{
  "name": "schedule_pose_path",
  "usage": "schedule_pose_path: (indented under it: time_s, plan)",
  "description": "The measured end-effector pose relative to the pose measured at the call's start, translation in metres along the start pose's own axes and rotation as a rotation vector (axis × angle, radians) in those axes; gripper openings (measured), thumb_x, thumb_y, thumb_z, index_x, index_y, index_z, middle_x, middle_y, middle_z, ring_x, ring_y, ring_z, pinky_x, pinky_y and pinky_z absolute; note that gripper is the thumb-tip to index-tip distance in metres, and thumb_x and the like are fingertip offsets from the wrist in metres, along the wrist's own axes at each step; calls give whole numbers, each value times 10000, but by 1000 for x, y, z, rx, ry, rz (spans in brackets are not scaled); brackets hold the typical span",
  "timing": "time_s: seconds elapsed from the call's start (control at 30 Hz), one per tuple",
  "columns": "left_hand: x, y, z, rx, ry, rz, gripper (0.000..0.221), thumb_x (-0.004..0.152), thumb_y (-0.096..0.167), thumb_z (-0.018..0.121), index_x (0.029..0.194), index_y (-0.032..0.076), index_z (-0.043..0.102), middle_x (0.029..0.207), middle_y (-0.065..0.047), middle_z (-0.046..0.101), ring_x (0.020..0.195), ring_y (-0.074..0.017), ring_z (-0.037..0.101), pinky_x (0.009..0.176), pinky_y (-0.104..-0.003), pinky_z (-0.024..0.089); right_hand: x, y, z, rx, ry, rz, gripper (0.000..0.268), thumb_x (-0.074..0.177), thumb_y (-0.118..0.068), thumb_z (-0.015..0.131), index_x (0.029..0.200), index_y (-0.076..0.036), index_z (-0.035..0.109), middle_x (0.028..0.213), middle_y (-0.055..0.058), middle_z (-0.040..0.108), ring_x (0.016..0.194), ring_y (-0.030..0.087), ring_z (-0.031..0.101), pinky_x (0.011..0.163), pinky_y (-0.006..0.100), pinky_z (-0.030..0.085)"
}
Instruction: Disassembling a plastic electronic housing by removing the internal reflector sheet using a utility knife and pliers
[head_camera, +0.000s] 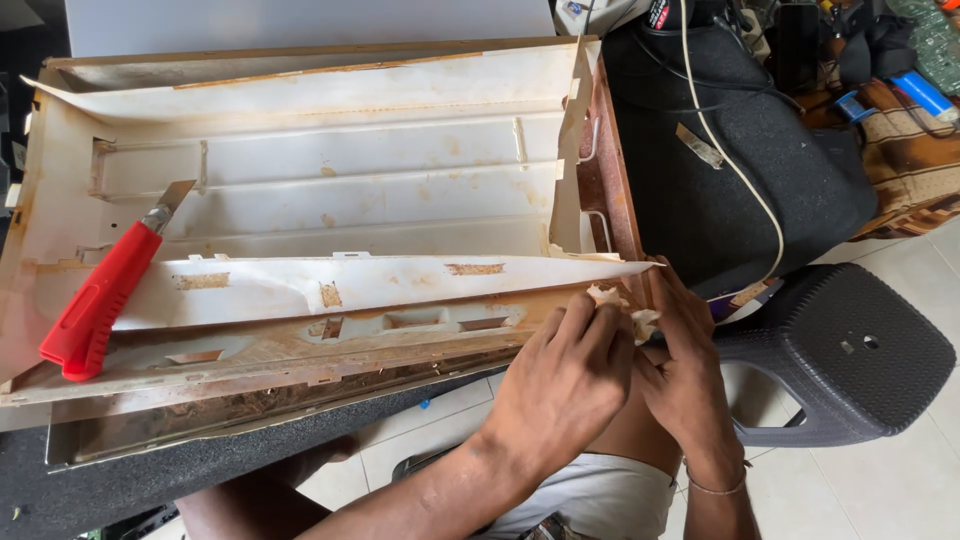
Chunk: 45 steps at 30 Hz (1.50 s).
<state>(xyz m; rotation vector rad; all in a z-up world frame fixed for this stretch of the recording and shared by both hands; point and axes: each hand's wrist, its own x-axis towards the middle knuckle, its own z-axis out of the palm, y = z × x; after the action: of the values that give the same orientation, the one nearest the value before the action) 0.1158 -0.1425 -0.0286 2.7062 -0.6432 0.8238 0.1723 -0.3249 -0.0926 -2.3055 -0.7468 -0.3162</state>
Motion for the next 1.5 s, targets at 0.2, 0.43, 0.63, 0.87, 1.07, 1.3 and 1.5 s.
schedule_pose_path:
  time_s: [0.2, 0.43, 0.63, 0.87, 1.07, 1.3, 1.5]
  plan:
    - [-47, -18, -37, 78, -66, 7, 276, 963, 27, 559, 1193, -92, 656, 968, -164, 579, 878, -310, 501, 703, -385, 455, 2, -7, 2, 23, 55, -14, 890, 839, -187, 798, 1580, 21, 351, 1601, 245, 437, 1477, 384, 408, 1209, 449, 360]
    - [-110, -49, -86, 236, -156, -163, 431, 982, 47, 487, 1388, -85, 546, 1085, -162, 579, 915, -304, 506, 752, -416, 486, 3, -10, 4, 1, 99, -38, 894, 843, -262, 787, 1572, 38, 364, 1590, 244, 456, 1480, 391, 424, 1220, 469, 350]
    - [-138, -62, -112, 475, -64, -369, 372, 911, 100, 771, 1268, 38, 689, 1006, -65, 647, 816, -240, 491, 708, -361, 482, 2, -14, 3, 7, 114, -25, 868, 862, -293, 766, 1567, 35, 382, 1587, 257, 461, 1467, 406, 434, 1202, 483, 357]
    - [-77, -21, -69, 171, 84, -303, 344, 970, -110, 478, 1238, -10, 669, 1011, -126, 623, 771, -267, 467, 714, -386, 420, 3, -14, 4, 3, 127, -48, 861, 875, -294, 766, 1565, 46, 379, 1590, 276, 454, 1461, 415, 446, 1188, 485, 356]
    - [-16, 32, 4, -7, 100, -249, 184, 903, -49, 621, 1065, -101, 690, 1016, -209, 590, 926, -333, 491, 692, -421, 445, -5, 6, 10, -22, 120, -115, 747, 954, -158, 704, 1564, 102, 360, 1607, 296, 420, 1487, 434, 436, 1207, 497, 345]
    - [-14, 32, 5, 6, 90, -206, 204, 918, 4, 609, 1084, -97, 673, 998, -189, 565, 921, -346, 493, 755, -415, 402, -6, 2, 11, -37, 109, -46, 593, 1012, -7, 574, 1564, 106, 390, 1586, 299, 455, 1456, 433, 451, 1218, 485, 343]
    - [-78, -10, -38, -54, 81, -224, 212, 996, -28, 591, 1173, -123, 656, 1032, -201, 561, 870, -331, 456, 657, -442, 401, 0, -21, 7, -13, 129, -39, 825, 908, -243, 739, 1579, 106, 409, 1582, 331, 471, 1451, 477, 460, 1186, 506, 364]
